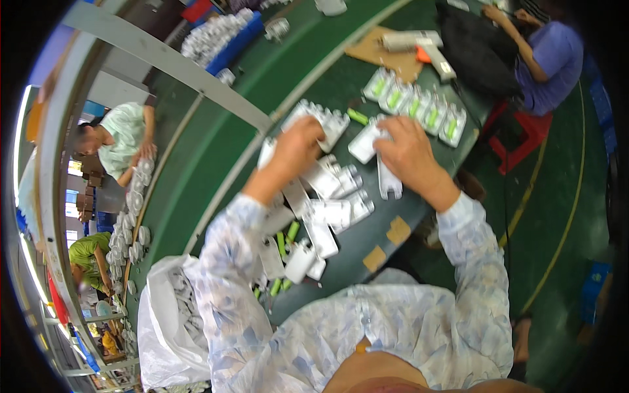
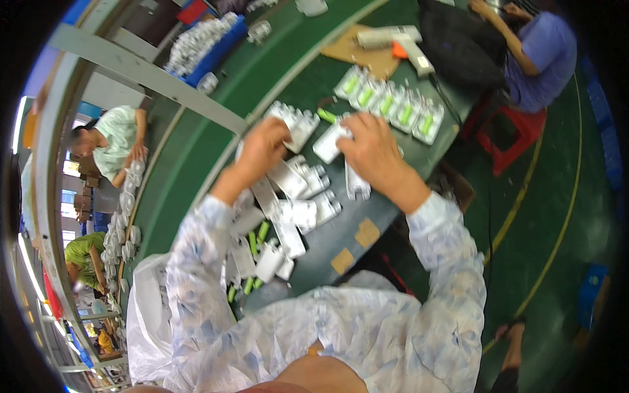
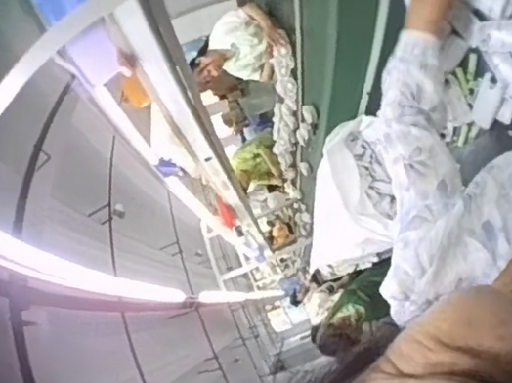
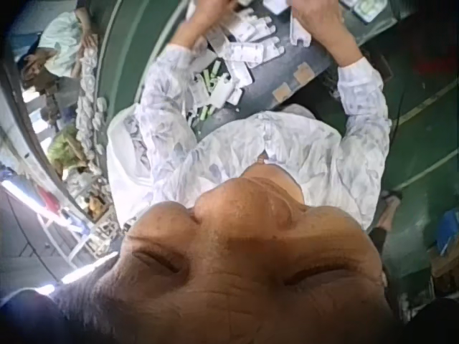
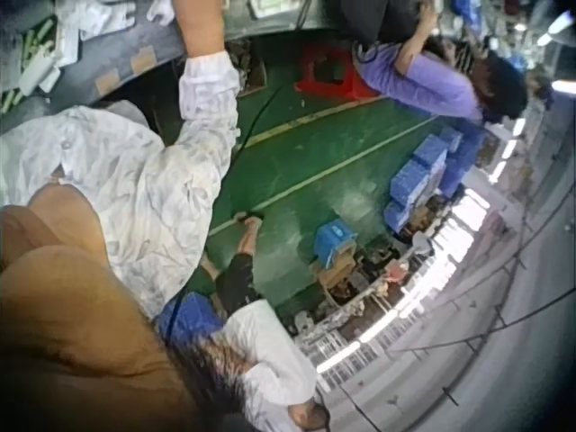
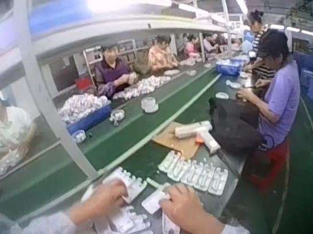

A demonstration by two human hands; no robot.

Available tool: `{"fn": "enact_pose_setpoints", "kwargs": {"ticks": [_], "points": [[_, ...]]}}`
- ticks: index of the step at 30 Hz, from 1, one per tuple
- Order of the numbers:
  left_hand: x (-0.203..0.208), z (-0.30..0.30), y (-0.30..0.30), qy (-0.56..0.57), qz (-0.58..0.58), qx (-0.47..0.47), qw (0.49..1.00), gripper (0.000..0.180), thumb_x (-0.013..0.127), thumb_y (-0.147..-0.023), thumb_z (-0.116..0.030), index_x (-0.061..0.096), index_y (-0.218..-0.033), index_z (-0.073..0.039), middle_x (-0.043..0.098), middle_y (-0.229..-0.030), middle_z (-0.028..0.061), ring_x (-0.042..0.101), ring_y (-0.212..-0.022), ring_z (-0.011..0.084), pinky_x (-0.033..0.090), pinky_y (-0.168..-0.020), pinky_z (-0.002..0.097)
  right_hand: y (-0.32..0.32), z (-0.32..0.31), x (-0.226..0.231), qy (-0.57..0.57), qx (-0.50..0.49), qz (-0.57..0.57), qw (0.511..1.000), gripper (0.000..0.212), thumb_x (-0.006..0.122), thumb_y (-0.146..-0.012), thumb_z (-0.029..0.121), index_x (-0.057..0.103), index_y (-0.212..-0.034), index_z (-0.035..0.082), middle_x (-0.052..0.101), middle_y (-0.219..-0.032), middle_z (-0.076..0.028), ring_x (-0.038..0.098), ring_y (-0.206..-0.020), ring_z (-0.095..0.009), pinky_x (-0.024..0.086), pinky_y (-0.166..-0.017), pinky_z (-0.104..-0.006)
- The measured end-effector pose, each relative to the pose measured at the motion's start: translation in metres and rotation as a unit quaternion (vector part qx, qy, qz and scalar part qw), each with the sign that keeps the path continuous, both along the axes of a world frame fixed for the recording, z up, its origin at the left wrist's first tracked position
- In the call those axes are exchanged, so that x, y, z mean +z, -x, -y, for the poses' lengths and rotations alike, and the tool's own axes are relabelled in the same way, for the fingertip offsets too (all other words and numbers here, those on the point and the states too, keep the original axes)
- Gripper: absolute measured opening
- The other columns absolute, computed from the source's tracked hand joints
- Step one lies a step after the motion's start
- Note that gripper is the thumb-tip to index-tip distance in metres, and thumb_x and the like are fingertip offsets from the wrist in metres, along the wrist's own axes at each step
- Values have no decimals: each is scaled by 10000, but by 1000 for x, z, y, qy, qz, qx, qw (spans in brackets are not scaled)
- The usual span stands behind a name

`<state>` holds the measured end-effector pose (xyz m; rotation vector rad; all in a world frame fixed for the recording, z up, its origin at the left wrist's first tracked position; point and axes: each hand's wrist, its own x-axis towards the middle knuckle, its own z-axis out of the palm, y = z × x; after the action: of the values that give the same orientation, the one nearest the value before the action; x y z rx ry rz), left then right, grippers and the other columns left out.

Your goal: The person picks up batteries from a box and places them into white plastic cases, using a glue gun to secure them. They also gather empty cases from a bag to arrange on the table and eventually collect the assembled units.

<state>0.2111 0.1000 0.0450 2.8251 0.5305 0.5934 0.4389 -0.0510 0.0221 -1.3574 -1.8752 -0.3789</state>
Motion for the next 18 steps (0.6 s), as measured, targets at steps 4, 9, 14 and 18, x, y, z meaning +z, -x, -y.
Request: {"fn": "enact_pose_setpoints", "kwargs": {"ticks": [4,9,14,18], "points": [[20,67,-16,314,5,106,943,449,771,-773,-256,588,-1119,-37,624,-1042,132,639,-912,249,525,-802,344,10,8,9,-43,38,-2,998,64,644,-678,92,610,-731,78,598,-1037,-101,545,-971,-282,412,-757,-397],[29,109,11,151,35,38,987,390,774,-739,-175,569,-1048,-54,571,-1083,142,590,-989,346,496,-826,384,29,23,21,-34,97,-22,995,188,709,-614,68,631,-784,82,576,-1068,-102,551,-1001,-301,420,-805,-415],[39,109,40,164,35,59,984,330,752,-709,-115,587,-982,-32,576,-1056,147,597,-972,325,498,-813,372,49,21,29,-44,120,-41,991,300,700,-630,30,669,-923,90,579,-1141,-124,566,-1048,-317,445,-836,-416],[40,63,114,28,44,159,986,282,750,-650,-91,607,-885,-32,594,-909,139,598,-851,320,501,-757,375,25,33,38,17,59,-107,992,453,737,-653,48,644,-1096,60,572,-1198,-160,566,-1074,-355,470,-909,-436]]}}
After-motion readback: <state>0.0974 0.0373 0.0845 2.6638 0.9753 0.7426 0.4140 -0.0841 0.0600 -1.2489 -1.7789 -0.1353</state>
